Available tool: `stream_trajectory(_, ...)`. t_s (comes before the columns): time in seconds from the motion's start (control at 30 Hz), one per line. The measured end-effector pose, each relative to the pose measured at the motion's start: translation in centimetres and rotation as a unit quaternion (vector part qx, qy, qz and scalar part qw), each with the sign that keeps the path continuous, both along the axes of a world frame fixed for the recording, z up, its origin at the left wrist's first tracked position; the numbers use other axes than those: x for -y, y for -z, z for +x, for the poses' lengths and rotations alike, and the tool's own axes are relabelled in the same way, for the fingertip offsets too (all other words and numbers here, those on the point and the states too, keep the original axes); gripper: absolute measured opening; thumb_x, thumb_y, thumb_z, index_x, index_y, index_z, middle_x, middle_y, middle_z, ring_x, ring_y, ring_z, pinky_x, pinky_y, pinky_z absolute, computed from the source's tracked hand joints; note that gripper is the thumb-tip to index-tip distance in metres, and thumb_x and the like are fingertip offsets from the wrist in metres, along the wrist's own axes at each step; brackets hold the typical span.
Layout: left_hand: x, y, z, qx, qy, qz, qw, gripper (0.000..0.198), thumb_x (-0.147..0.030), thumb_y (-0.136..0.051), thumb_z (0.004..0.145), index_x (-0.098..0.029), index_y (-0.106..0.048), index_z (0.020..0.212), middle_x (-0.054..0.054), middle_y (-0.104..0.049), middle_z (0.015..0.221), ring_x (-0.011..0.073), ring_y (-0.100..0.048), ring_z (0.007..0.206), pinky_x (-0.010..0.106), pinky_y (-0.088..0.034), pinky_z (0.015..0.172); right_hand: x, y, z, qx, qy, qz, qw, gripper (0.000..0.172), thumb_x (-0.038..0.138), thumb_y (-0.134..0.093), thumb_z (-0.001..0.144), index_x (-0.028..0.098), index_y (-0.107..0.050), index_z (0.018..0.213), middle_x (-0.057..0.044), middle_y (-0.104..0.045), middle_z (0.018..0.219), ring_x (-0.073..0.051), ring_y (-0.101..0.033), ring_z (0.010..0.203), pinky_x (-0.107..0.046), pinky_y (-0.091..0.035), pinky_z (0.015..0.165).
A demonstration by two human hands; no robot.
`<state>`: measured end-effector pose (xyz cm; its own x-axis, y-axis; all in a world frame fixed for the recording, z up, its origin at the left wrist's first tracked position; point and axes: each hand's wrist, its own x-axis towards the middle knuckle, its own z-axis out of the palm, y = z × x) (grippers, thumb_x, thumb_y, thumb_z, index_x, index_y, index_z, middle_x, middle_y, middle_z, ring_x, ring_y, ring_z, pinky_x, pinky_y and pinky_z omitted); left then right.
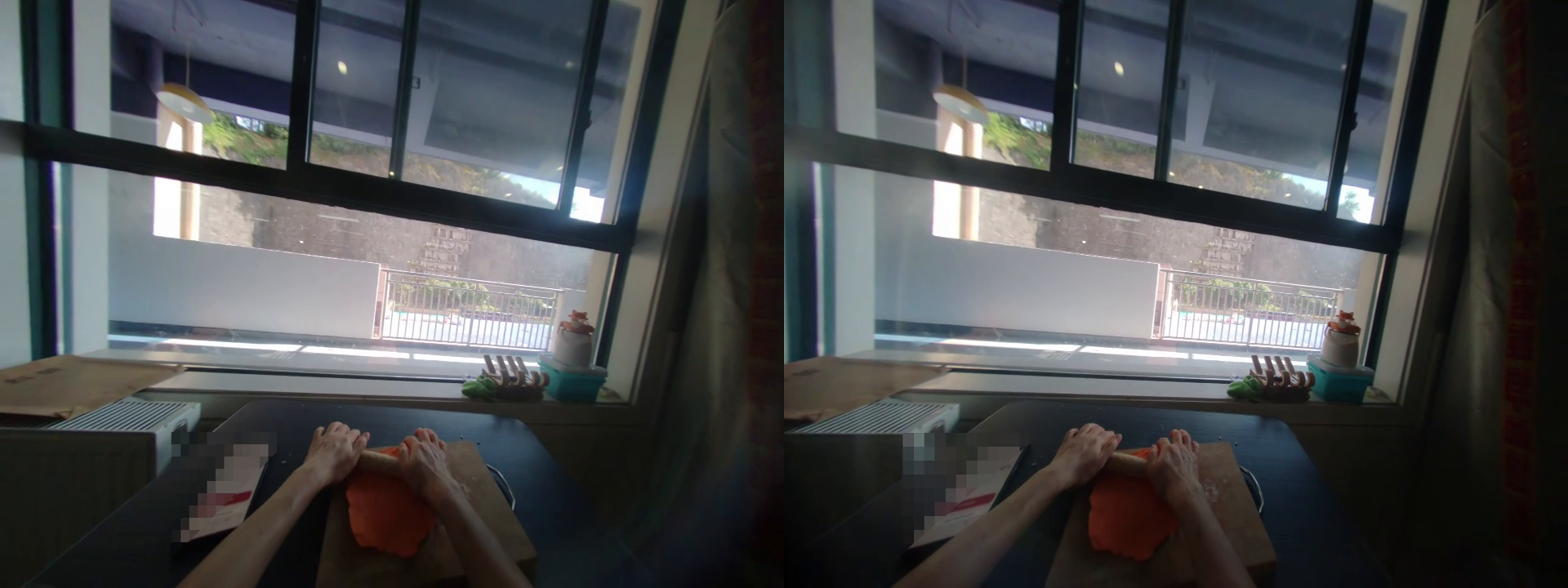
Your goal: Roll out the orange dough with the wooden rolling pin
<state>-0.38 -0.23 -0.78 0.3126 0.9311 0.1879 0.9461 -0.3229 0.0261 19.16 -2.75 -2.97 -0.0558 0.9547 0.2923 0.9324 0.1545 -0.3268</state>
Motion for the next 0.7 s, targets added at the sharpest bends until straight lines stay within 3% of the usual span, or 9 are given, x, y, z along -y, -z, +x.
stream_trajectory(0.2,0.9,2.0,-1.9,0.048,0.051,0.028,0.997,0.053,-0.045,-0.02,0.095,-0.024,-0.055,0.129,0.007,-0.055,0.137,0.0257,-0.036,0.136,0.046,-0.021,0.114,0.0,-0.4,-0.1,0.01,0.011,-0.014,1.0,0.036,0.03,-0.034,0.094,0.02,-0.068,0.1,-0.012,-0.06,0.118,-0.028,-0.048,0.117,-0.046,-0.036,0.097)
stream_trajectory(0.3,1.4,2.0,-2.2,0.053,0.048,0.002,0.997,0.056,-0.046,-0.02,0.095,-0.021,-0.049,0.135,0.008,-0.051,0.141,0.0252,-0.035,0.137,0.047,-0.018,0.115,-0.2,-0.3,0.0,0.015,0.008,-0.025,1.0,0.036,0.031,-0.034,0.095,0.021,-0.068,0.101,-0.012,-0.06,0.118,-0.028,-0.047,0.118,-0.045,-0.036,0.097)
stream_trajectory(0.5,0.3,0.1,-1.1,0.036,0.032,-0.049,0.998,0.058,-0.049,-0.02,0.093,-0.02,-0.053,0.132,0.01,-0.054,0.138,0.0266,-0.044,0.13,0.049,-0.028,0.109,-1.7,-0.5,0.7,0.011,0.012,-0.048,0.999,0.035,0.03,-0.036,0.093,0.023,-0.069,0.103,-0.01,-0.06,0.119,-0.026,-0.048,0.119,-0.042,-0.038,0.096)
stream_trajectory(0.7,-1.4,-0.2,-0.1,0.015,0.023,-0.031,0.999,0.058,-0.049,-0.019,0.093,-0.023,-0.066,0.113,0.013,-0.063,0.123,0.0303,-0.053,0.119,0.05,-0.036,0.1,-3.9,-1.1,1.3,0.008,0.04,-0.052,0.998,0.036,0.026,-0.036,0.091,0.021,-0.07,0.104,-0.011,-0.061,0.12,-0.028,-0.05,0.118,-0.043,-0.04,0.093)
